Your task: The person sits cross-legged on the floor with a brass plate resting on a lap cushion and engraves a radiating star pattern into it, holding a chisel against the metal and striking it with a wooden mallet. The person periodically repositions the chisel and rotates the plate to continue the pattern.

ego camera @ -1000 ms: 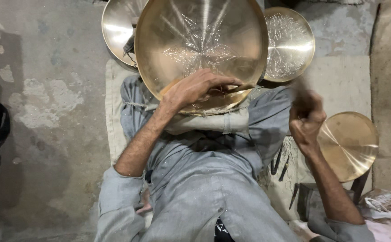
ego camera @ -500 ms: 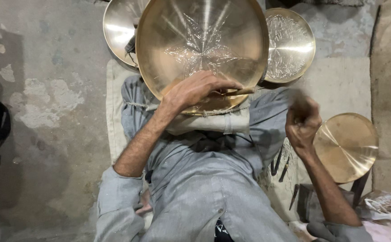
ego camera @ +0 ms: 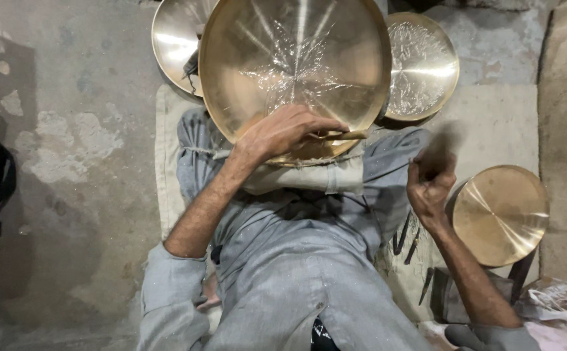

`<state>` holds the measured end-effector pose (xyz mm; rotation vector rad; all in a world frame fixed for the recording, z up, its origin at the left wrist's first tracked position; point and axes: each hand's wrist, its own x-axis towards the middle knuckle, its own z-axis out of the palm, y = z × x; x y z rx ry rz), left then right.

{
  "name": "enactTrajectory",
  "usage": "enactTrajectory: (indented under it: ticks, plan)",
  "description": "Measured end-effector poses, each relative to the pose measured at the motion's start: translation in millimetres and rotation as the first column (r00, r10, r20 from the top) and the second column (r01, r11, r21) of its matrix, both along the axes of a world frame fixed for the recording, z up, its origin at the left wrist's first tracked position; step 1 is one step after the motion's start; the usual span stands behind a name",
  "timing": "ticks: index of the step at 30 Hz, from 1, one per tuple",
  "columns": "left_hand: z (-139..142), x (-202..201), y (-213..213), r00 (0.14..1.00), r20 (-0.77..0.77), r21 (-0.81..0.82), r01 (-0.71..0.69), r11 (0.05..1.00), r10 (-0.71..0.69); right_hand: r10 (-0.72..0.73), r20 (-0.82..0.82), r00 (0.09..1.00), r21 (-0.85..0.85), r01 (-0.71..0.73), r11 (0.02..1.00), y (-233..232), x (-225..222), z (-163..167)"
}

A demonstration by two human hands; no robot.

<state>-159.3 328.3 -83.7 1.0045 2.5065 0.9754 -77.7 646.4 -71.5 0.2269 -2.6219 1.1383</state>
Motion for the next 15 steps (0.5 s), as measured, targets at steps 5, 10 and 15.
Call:
enactTrajectory:
  ticks: [5,10,15]
  plan:
    - [-1.1,1.0,-8.0,1.000,0.020,0.086,-0.012,0.996,0.010,0.027,0.068,0.997,0.360,-0.050,0.931,11.2,-5.0,9.0]
    - [11.8,20.2,-8.6,0.943,0.201,0.220,-0.306,0.926,0.264,0.178,0.190,0.966,0.286,-0.228,0.931,26.0,-24.5,14.4]
    - [14.6,25.9,-8.9,0.872,0.281,0.198,-0.460,0.865,0.400,0.200,0.037,0.979,0.341,-0.201,0.918,29.8,-47.1,27.3]
